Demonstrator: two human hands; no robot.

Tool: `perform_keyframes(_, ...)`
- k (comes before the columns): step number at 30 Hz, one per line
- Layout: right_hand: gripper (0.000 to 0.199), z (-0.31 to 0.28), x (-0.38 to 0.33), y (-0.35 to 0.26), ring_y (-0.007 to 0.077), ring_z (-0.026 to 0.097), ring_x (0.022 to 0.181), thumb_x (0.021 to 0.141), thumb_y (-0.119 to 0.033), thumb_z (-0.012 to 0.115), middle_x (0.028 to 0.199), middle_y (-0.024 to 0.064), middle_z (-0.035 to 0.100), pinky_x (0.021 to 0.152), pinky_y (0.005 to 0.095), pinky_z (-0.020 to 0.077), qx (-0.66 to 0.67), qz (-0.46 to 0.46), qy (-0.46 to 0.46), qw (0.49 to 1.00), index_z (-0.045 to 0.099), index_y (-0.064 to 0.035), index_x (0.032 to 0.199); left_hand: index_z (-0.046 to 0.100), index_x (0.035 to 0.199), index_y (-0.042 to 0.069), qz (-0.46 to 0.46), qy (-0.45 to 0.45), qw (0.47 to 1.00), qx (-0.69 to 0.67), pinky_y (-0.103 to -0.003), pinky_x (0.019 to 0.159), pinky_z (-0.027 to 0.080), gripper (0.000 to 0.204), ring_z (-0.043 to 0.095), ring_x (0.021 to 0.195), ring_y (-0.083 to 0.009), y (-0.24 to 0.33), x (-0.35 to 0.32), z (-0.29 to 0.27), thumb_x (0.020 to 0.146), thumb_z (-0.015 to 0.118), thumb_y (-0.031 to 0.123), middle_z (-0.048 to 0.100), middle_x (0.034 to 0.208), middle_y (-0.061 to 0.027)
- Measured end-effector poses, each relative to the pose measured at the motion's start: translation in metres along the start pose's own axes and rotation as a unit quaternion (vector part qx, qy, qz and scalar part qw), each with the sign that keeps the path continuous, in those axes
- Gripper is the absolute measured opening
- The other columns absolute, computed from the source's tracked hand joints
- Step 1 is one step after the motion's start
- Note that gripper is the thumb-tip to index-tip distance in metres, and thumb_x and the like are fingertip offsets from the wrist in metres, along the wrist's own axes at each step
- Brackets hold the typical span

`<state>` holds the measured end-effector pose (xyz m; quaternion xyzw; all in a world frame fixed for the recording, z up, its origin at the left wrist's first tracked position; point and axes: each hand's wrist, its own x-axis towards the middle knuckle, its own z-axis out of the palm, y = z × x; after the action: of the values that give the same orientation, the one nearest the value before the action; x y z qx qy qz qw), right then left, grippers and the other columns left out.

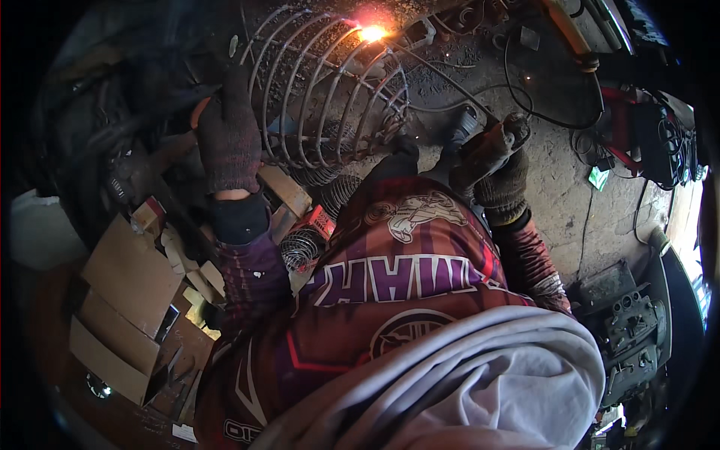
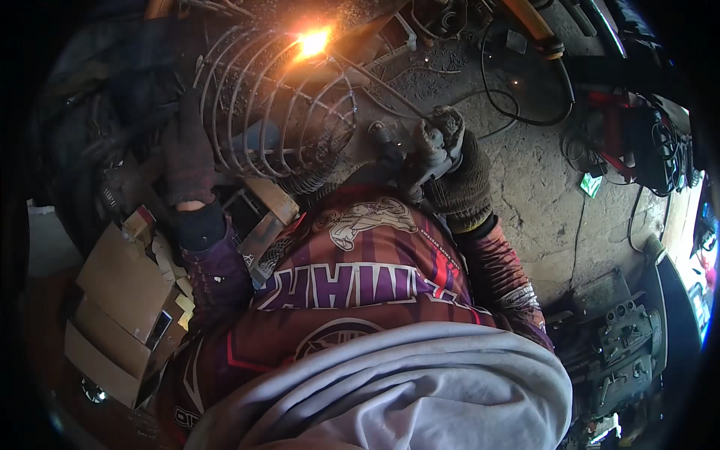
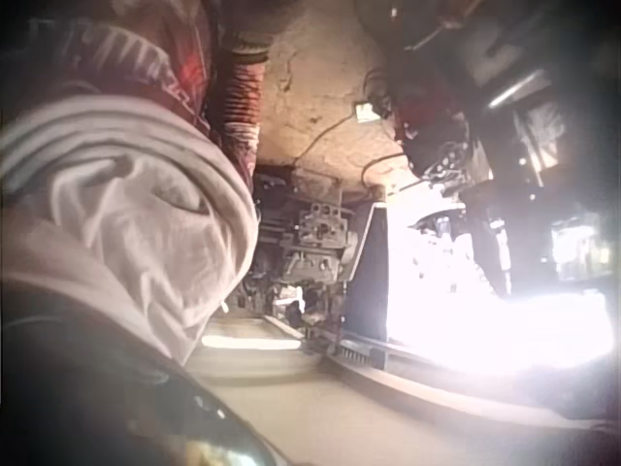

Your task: The person welds a wire mesh basket frame using a welding torch and then taps the joints with a hammer.

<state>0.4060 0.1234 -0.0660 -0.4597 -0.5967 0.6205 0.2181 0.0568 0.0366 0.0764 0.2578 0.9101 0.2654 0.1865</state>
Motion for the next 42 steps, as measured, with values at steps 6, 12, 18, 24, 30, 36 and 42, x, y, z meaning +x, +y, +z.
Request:
perform_keyframes(6,0.060,-0.003,0.006,0.017,0.0309,0.060,0.113,0.078,-0.029,0.072,0.121,0.0137,0.061,0.094,0.0366,0.0466,-0.035,0.037,-0.032,0.998,0.052,-0.0083,0.131,0.065,0.109,-0.004,0.078,-0.004,0.997,0.002,-0.032,0.077,0.045,0.052,0.058,0.081,-0.0190,-0.021,0.007,-0.001,0.097,0.051,0.044,0.066,0.091,-0.0127)
perform_keyframes(12,0.046,-0.002,0.005,0.009,0.0272,0.061,0.103,0.085,-0.027,0.064,0.111,0.0125,0.062,0.087,0.0364,0.0489,-0.050,-0.009,-0.030,0.998,0.051,-0.0076,0.125,0.064,0.111,-0.005,0.112,0.012,0.992,0.059,-0.034,0.075,0.045,0.056,0.060,0.083,-0.0228,-0.021,0.006,-0.001,0.097,0.048,0.047,0.066,0.089,-0.0168)
perform_keyframes(18,0.021,0.002,0.005,-0.017,0.0214,0.064,0.085,0.098,-0.021,0.051,0.094,0.0097,0.063,0.075,0.0366,0.0552,-0.215,-0.150,-0.007,0.965,0.051,-0.0067,0.113,0.060,0.120,-0.001,0.083,-0.022,0.989,0.124,-0.035,0.080,0.047,0.047,0.064,0.091,-0.0261,-0.015,0.000,-0.004,0.100,0.043,0.037,0.066,0.100,-0.0187)
perform_keyframes(24,0.064,0.003,0.003,-0.015,0.0323,0.062,0.104,0.073,-0.033,0.074,0.118,0.0141,0.059,0.085,0.0398,0.0509,-0.124,-0.017,-0.026,0.992,0.052,-0.0089,0.128,0.056,0.126,0.003,0.244,0.032,0.917,0.314,-0.037,0.080,0.048,0.039,0.063,0.089,-0.0278,-0.019,-0.005,-0.008,0.095,0.047,0.025,0.065,0.100,-0.0173)
perform_keyframes(30,0.044,0.002,0.000,-0.019,0.0284,0.064,0.099,0.086,-0.027,0.061,0.112,0.0139,0.061,0.083,0.0414,0.0538,-0.114,-0.078,-0.023,0.990,0.053,-0.0075,0.125,0.052,0.131,0.005,0.366,0.097,0.808,0.451,-0.039,0.079,0.048,0.043,0.063,0.086,-0.0303,-0.032,-0.002,-0.010,0.089,0.051,0.015,0.065,0.097,-0.0160)
perform_keyframes(36,0.045,0.002,-0.005,-0.018,0.0203,0.063,0.101,0.084,-0.015,0.066,0.112,0.0094,0.062,0.085,0.0341,0.0518,0.113,-0.042,0.000,0.993,0.050,-0.0025,0.123,0.048,0.135,0.008,0.380,0.115,0.758,0.518,-0.041,0.077,0.049,0.053,0.063,0.083,-0.0328,-0.037,-0.002,-0.008,0.083,0.056,0.006,0.064,0.093,-0.0146)
perform_keyframes(42,0.033,-0.004,-0.004,-0.028,0.0176,0.064,0.085,0.088,-0.019,0.065,0.092,0.0068,0.064,0.073,0.0331,0.0534,-0.108,-0.141,0.011,0.984,0.050,-0.0047,0.114,0.056,0.128,0.008,0.328,0.071,0.865,0.374,-0.038,0.075,0.048,0.040,0.064,0.083,-0.0318,-0.018,-0.003,-0.008,0.089,0.054,0.006,0.065,0.090,-0.0144)
